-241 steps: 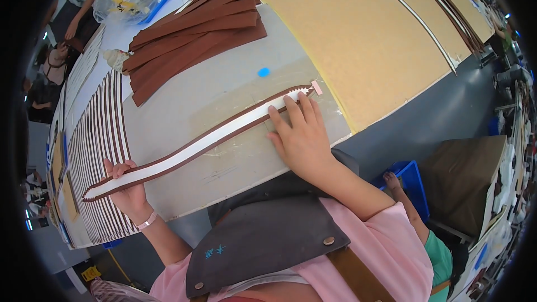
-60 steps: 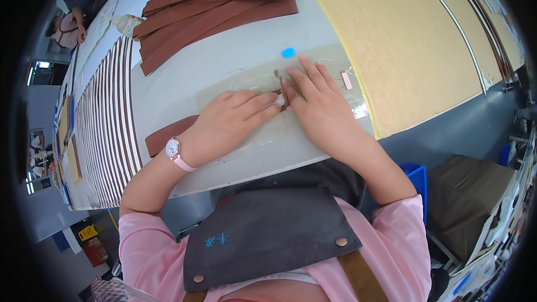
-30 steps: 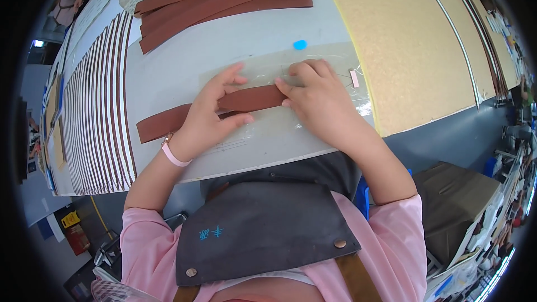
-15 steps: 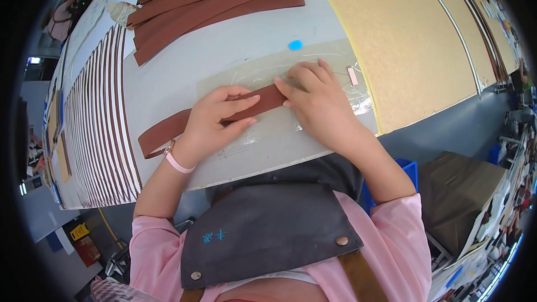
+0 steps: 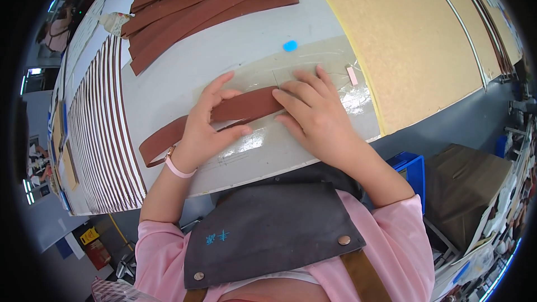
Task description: Applying adhesive and layering leather components to assemble straps.
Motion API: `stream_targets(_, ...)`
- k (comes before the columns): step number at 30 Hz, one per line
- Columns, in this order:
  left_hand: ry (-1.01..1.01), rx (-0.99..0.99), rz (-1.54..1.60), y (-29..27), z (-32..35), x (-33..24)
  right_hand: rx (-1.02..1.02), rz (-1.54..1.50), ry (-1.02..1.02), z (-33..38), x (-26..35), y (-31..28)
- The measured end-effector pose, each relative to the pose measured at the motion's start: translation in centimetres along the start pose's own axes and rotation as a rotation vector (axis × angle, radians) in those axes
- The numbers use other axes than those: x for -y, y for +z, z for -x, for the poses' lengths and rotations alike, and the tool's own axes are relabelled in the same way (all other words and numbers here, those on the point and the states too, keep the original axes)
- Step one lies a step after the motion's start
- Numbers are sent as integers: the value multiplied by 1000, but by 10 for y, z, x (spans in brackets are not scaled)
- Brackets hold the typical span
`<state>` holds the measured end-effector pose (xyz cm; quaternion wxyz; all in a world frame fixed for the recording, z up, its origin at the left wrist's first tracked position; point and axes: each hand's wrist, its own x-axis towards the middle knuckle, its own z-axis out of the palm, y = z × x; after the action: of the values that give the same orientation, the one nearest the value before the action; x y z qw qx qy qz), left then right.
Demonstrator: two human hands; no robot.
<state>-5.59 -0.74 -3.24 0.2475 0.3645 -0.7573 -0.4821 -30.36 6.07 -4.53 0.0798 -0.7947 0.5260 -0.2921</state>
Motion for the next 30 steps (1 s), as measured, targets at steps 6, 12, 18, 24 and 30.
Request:
stream_targets(6,42,-65,208,6,3,10,-72,-83,86,-2,0,8)
stream_targets(12,-55,24,143,2,-4,4,-93,-263,326,5,12,-5)
stream_targets(18,273,34,-399,11,-5,4,-477,-42,503,32,-12,-10)
stream_targets(24,316,17,-468,12,-5,0,-296,323,334,42,-9,-10)
stream_targets(30,317,4,-432,12,-6,1,-304,269,361,44,-8,-9)
